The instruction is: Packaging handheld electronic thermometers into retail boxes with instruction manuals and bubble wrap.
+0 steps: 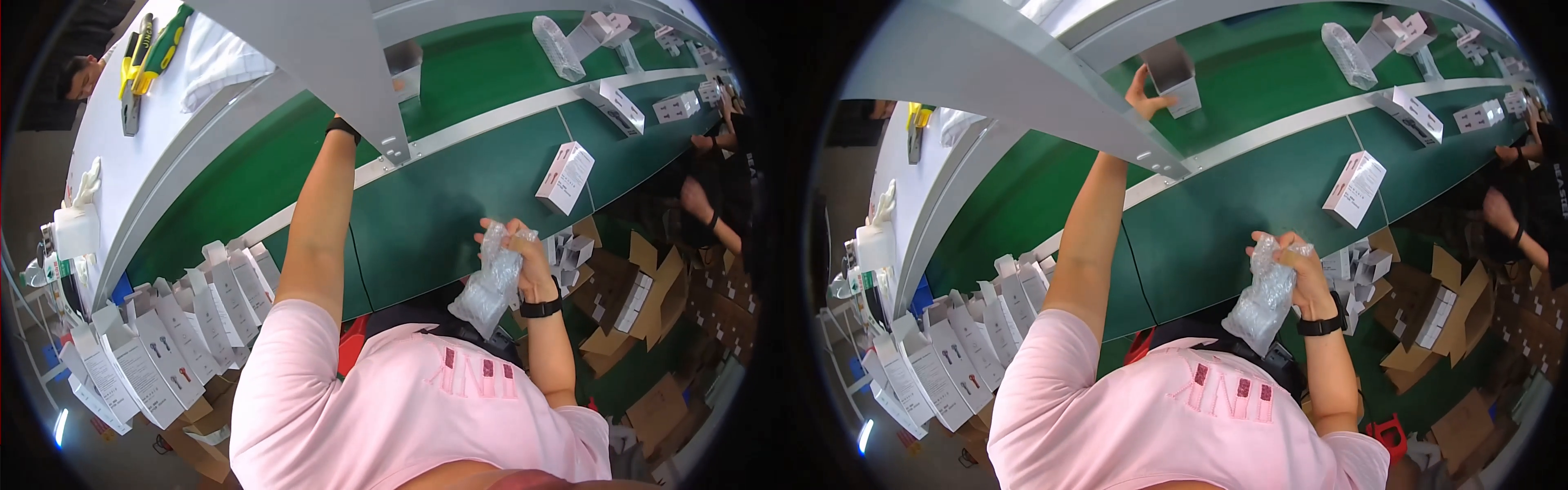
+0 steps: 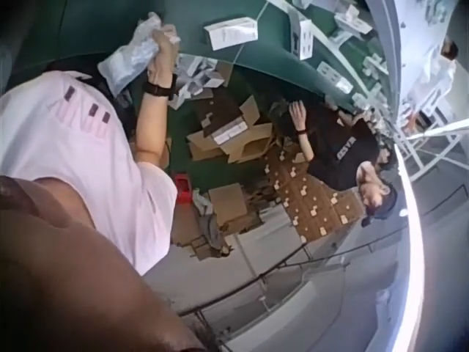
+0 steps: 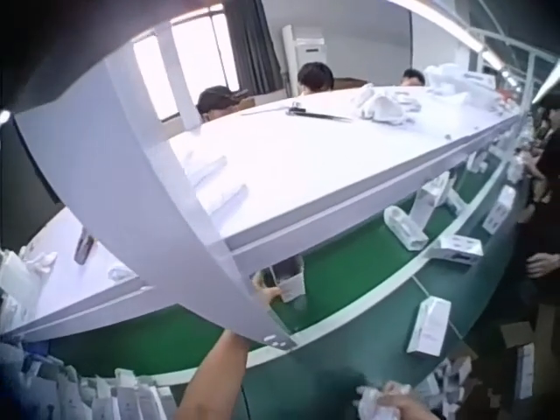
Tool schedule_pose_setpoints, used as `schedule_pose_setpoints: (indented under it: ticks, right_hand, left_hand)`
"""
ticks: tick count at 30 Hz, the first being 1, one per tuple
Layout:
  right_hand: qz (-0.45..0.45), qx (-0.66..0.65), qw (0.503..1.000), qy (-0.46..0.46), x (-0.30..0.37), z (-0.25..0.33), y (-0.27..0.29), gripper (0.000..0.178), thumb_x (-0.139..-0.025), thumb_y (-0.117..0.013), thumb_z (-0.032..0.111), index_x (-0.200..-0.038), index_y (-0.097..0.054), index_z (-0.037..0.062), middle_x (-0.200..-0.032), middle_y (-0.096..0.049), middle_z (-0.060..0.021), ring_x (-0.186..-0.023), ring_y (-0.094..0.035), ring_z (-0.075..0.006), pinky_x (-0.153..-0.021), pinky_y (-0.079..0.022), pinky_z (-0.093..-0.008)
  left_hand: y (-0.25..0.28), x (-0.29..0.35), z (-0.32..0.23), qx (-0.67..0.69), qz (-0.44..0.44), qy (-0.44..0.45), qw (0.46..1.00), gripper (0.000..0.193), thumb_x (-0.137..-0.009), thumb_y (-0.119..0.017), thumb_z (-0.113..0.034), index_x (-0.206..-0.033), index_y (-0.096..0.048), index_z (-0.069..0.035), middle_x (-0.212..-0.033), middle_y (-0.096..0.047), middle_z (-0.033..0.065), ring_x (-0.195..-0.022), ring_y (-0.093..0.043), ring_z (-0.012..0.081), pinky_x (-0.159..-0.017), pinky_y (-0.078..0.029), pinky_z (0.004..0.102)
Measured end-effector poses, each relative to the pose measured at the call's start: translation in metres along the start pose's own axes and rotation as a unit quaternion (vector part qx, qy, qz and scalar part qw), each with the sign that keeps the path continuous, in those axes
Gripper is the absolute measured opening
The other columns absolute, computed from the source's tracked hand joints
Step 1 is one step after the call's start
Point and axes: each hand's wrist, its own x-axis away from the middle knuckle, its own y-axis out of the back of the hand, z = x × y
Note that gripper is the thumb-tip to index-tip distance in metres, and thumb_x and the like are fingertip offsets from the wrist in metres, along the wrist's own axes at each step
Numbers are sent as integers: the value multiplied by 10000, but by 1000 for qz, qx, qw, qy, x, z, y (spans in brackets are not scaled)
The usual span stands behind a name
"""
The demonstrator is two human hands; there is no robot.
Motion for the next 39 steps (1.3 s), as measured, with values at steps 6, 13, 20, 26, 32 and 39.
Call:
schedule_pose_setpoints:
  ticks: [6, 13, 20, 26, 32, 39]
  right_hand:
    - [44, 48, 998, 4, 20, -5, 35, 190, -708, -661, 64, -826, -513, 79, -793, -614, -131, -690, -629, -221, -623, -547, -346]
    - [116, -29, 992, -39, 14, 3, 55, 266, -826, -677, 267, -983, -532, 108, -858, -497, -23, -765, -510, -158, -731, -522, -345]
    - [125, -90, 977, -149, 0, -9, 58, 187, -913, -636, 259, -985, -555, 108, -927, -572, -44, -829, -566, -171, -749, -535, -369]
    - [83, -55, 986, -134, 8, -11, 59, 150, -868, -669, 115, -1002, -603, 98, -992, -622, -86, -940, -635, -230, -942, -521, -460]
    - [46, -53, 997, -20, 7, 18, 77, 179, -864, -640, 62, -1039, -603, 59, -1005, -626, -98, -961, -623, -238, -1019, -467, -474]
    - [211, -108, 943, 235, 28, 124, 24, 230, -796, -673, 107, -1004, -600, 41, -1051, -616, -125, -1098, -569, -338, -1055, -394, -512]
  left_hand:
    - [46, 92, -8, -151, -117, -127, 973, 877, -678, -847, -149, -1390, -360, 7, -1383, -455, 179, -1321, -411, 302, -1103, -319, 384]
    - [75, 277, -80, -337, -155, -45, 928, 817, -639, -832, -90, -1372, -477, -157, -1209, -498, 162, -1215, -456, 376, -1094, -328, 458]
    - [9, 282, -48, -740, 66, -173, 646, 399, -831, -593, -116, -1211, -648, -226, -1067, -538, 144, -1120, -488, 340, -1138, -191, 570]
    - [-18, 270, -60, -849, 89, -110, 509, 392, -844, -590, -119, -1230, -632, -175, -1115, -537, 123, -1144, -469, 309, -1133, -206, 504]
    - [28, 303, -87, -539, 65, -20, 839, 753, -641, -804, -233, -1303, -507, -33, -1150, -584, 153, -1094, -544, 297, -994, -417, 384]
    - [-43, 390, -124, 361, 52, 192, 911, 653, -792, -589, -291, -1354, -463, 16, -1249, -591, 117, -1100, -580, 189, -930, -458, 309]
